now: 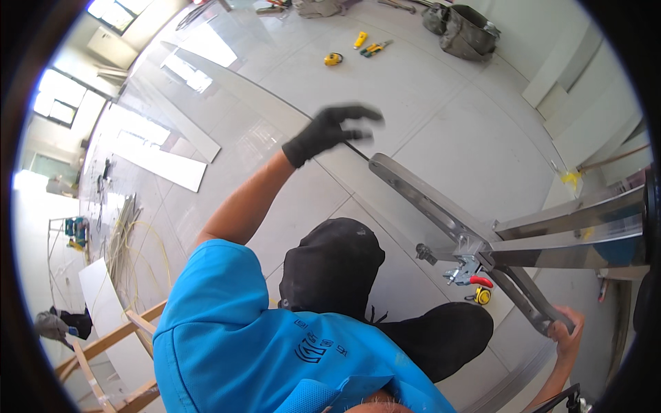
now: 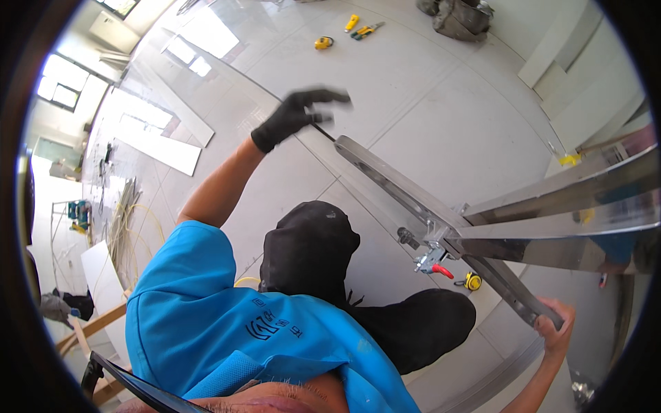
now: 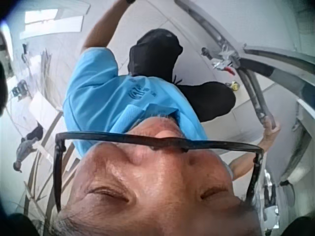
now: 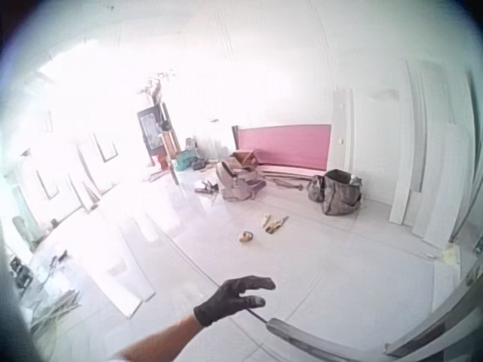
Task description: The person measures and marks white panels on the floor using a tape measure and utility knife, then cuts them to size. They also use a manual tile cutter to score and snap a larger panel. The cut pieces are set aside on the floor.
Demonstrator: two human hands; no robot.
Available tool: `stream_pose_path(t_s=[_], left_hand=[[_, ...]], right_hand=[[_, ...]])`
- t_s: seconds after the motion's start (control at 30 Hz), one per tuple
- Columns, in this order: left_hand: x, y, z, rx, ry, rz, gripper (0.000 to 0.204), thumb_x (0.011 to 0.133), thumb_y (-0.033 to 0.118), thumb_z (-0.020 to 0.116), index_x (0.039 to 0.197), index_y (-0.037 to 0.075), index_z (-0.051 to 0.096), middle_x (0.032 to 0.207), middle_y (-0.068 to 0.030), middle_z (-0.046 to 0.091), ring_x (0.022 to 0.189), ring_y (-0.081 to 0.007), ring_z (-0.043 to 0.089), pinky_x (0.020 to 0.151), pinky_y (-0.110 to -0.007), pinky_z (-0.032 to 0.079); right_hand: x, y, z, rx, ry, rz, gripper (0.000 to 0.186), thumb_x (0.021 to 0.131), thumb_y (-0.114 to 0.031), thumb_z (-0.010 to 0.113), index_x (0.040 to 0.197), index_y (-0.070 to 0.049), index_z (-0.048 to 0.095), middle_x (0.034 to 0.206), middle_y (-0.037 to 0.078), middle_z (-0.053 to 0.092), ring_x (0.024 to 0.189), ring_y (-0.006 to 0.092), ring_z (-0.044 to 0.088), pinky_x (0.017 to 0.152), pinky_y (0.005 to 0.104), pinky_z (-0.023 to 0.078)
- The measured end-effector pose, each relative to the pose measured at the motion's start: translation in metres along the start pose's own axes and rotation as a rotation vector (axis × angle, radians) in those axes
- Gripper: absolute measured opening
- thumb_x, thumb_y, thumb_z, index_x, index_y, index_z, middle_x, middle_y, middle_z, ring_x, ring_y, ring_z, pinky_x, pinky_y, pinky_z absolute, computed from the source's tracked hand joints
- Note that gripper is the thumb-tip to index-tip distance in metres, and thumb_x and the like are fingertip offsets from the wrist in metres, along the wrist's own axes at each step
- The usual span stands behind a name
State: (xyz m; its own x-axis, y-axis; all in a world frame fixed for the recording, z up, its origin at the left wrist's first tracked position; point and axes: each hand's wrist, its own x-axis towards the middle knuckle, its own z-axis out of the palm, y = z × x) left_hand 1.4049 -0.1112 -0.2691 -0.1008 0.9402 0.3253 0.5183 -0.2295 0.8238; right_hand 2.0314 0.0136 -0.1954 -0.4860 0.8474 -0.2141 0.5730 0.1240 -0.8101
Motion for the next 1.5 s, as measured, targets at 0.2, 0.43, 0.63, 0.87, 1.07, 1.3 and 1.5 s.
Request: stream_pose_path(t_s=[0.2,0.43,0.63,0.87,1.07,1.3,1.5], left_hand=[[0.023,-0.092,-0.134,0.981,0.772,-0.869,0.099,0.057,0.066,0.08,0.122,-0.004,0.05,0.114,-0.0251,0.062,0.106,-0.0387,0.061,0.087,-0.045,0.051],[-0.018,-0.208,-0.218,0.577,0.708,-1.132,0.043,0.065,0.032,0.086,0.09,0.0,0.07,0.078,-0.01,0.064,0.063,-0.018,0.059,0.058,-0.034,0.05],[-0.047,-0.3,-0.294,0.606,0.267,-0.73,0.019,0.076,0.019,0.071,0.089,0.012,0.059,0.079,-0.0039,0.056,0.074,-0.0213,0.056,0.066,-0.038,0.052],[-0.01,-0.18,-0.194,-0.003,0.72,-1.067,0.011,0.083,0.018,0.062,0.079,0.012,0.055,0.077,-0.0034,0.053,0.07,-0.0192,0.055,0.061,-0.039,0.053],[-0.01,-0.18,-0.196,0.047,0.702,-1.042,0.015,0.081,0.018,0.064,0.078,0.006,0.056,0.068,-0.0084,0.052,0.063,-0.0217,0.056,0.056,-0.039,0.053],[-0.002,-0.23,-0.199,0.093,0.559,-0.943,0.014,0.09,0.025,0.056,0.082,0.014,0.054,0.071,-0.0047,0.049,0.064,-0.0186,0.053,0.059,-0.037,0.055],[-0.05,-0.304,-0.27,-0.236,0.771,-0.938,0.016,0.095,0.028,0.05,0.103,0.018,0.06,0.082,-0.0033,0.05,0.069,-0.0153,0.048,0.06,-0.037,0.055]], right_hand=[[-0.005,-0.013,-0.008,0.021,-0.102,0.023,0.053,0.074,-0.047,0.07,0.09,0.004,0.069,0.061,0.003,0.057,0.051,0.0098,0.054,0.047,0.0231,0.041],[0.013,-0.034,0.001,-0.136,-0.118,-0.042,0.042,0.074,-0.031,0.07,0.097,0.004,0.07,0.066,0.003,0.06,0.056,0.009,0.053,0.054,0.0234,0.041],[0.002,-0.021,0.002,0.009,-0.109,-0.008,0.043,0.073,-0.03,0.069,0.099,0.005,0.07,0.063,0.0,0.057,0.053,0.0059,0.049,0.05,0.0209,0.037],[0.001,-0.032,0.001,-0.046,-0.1,0.063,0.044,0.071,-0.027,0.07,0.1,0.005,0.069,0.064,-0.001,0.055,0.053,0.0062,0.048,0.049,0.0217,0.037],[0.016,-0.084,0.019,-0.447,-0.208,-0.18,0.031,0.077,-0.022,0.069,0.096,0.002,0.064,0.075,0.008,0.058,0.069,0.0224,0.057,0.064,0.0317,0.044],[0.042,-0.133,0.091,-0.816,-0.395,-0.128,0.036,0.084,-0.019,0.065,0.112,0.0,0.053,0.096,0.023,0.062,0.091,0.0411,0.059,0.076,0.0454,0.047],[0.056,-0.105,0.096,-0.683,-0.344,-0.499,0.023,0.09,-0.016,0.058,0.102,0.001,0.046,0.087,0.021,0.059,0.081,0.0418,0.06,0.068,0.0485,0.048]])
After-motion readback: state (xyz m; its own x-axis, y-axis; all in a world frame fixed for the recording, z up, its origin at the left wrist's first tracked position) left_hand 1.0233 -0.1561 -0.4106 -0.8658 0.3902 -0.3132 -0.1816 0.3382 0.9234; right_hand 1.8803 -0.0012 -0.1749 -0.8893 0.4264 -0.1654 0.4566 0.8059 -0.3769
